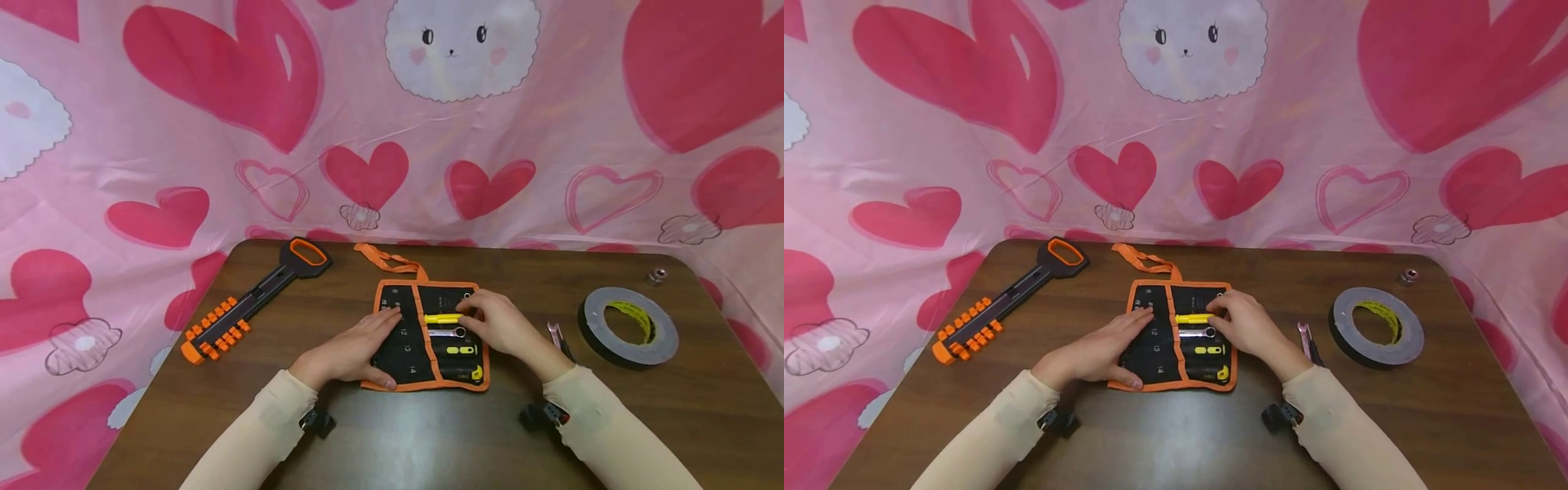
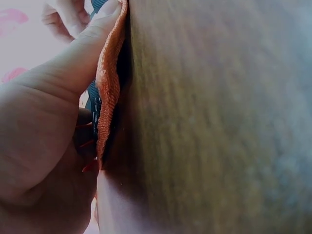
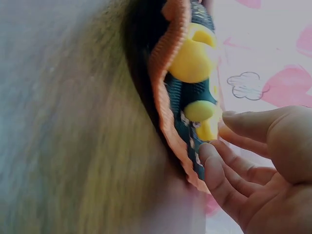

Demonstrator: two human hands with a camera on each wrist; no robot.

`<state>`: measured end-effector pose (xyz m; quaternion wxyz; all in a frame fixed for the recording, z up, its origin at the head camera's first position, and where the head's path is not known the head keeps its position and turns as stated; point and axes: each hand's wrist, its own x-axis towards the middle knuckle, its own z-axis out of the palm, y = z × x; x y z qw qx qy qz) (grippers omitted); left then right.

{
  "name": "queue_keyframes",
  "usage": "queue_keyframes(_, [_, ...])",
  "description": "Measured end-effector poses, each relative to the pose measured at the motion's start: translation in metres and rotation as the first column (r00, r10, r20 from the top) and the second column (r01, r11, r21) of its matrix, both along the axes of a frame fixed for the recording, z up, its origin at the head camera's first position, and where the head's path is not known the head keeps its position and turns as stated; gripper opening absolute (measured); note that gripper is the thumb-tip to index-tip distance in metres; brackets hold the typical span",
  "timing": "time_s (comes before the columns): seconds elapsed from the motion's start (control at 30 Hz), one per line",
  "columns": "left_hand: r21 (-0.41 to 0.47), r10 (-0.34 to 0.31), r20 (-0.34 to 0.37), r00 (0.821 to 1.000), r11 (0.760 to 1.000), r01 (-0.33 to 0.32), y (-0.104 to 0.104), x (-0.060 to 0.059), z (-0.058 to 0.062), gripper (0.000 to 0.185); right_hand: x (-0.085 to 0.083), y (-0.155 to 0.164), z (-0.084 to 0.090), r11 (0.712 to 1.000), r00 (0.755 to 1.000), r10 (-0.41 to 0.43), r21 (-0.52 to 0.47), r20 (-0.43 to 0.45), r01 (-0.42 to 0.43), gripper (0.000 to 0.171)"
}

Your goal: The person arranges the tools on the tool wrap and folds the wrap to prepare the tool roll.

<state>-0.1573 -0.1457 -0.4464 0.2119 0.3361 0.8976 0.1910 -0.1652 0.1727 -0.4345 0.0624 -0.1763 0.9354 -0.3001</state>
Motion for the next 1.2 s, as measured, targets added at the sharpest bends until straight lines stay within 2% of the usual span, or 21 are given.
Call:
queue_keyframes(0.43, [0.0, 0.001, 0.001, 1.0, 1.0, -0.001, 0.0, 0.001, 0.0, 0.12, 0.021, 0.025, 0.012, 1.0, 0.997, -0.02, 0.001, -0.079, 0.021, 0.017])
queue_keyframes(0.73, [-0.013, 0.0, -0.01, 1.0, 1.0, 0.0, 0.0, 0.0, 0.0, 0.12, 0.03, 0.041, 0.022, 0.998, 0.997, -0.058, 0.003, -0.048, 0.059, 0.018])
queue_keyframes(1.2, [-0.009, -0.012, 0.001, 1.0, 1.0, 0.012, -0.001, 0.001, 0.003, 0.12, 0.049, 0.067, 0.018, 0.991, 0.989, -0.134, -0.018, -0.062, 0.133, 0.018])
